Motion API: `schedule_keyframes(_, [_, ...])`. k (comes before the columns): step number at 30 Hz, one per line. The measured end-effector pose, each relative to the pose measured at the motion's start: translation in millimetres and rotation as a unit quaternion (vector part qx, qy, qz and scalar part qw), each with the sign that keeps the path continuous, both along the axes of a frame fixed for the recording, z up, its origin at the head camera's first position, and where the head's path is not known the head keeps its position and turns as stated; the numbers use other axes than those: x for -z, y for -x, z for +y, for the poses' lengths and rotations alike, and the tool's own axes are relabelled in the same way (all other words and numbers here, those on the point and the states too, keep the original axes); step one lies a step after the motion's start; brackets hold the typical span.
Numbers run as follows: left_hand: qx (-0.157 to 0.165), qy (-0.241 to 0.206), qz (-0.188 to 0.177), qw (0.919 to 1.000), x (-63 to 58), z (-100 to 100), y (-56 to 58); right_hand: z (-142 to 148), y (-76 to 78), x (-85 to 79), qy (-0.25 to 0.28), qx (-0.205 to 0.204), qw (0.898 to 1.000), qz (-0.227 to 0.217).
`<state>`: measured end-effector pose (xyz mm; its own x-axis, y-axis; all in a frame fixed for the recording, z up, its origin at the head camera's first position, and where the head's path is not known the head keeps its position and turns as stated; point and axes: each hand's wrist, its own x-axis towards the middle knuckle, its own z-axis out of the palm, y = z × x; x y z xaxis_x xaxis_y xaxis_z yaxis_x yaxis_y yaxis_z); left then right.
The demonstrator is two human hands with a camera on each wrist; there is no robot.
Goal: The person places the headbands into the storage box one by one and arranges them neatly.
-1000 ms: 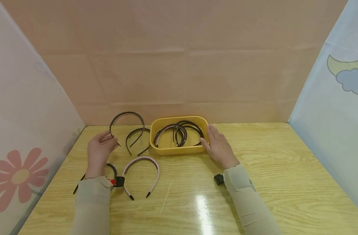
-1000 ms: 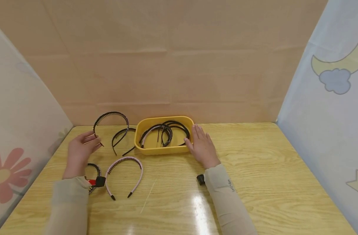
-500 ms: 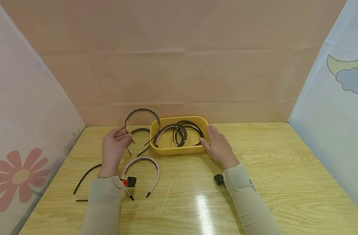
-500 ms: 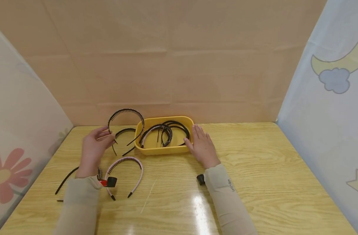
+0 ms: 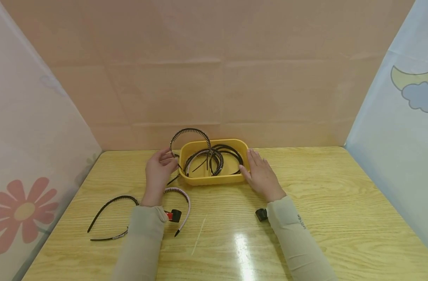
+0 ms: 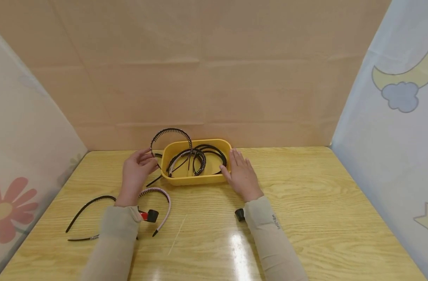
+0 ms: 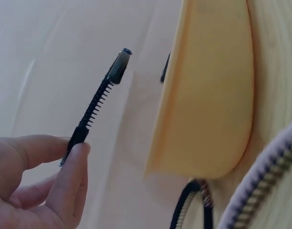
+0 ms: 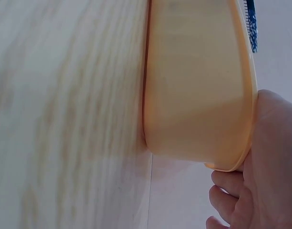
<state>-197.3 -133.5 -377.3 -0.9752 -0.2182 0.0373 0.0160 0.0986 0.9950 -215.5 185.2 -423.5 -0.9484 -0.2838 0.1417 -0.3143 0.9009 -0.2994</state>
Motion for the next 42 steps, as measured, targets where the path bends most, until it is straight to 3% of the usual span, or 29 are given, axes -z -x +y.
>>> schedule_keyframes(11, [0.015,0.051,0.004,0.9986,18.6,20.1,11.8,0.1,-1.1,-0.7,0.004,0.004,1.0,-0.004])
schedule_keyframes(21, [0.007,0.097,-0.006,0.9953,23.8,28.0,14.3,-1.5,-2.0,-2.8,0.008,-0.002,1.0,0.002])
schedule_keyframes(30, [0.0,0.188,-0.009,0.9821,22.1,31.4,10.8,-2.0,-2.0,-4.0,0.01,0.002,1.0,-0.001])
schedule_keyframes(36, [-0.008,0.249,0.016,0.9684,21.0,31.8,8.0,-1.8,-1.2,-2.8,0.008,0.003,1.0,-0.003])
schedule_keyframes(42, [0.0,0.26,0.022,0.9654,17.6,29.6,1.4,-1.5,-1.7,-2.6,0.007,0.002,1.0,-0.001])
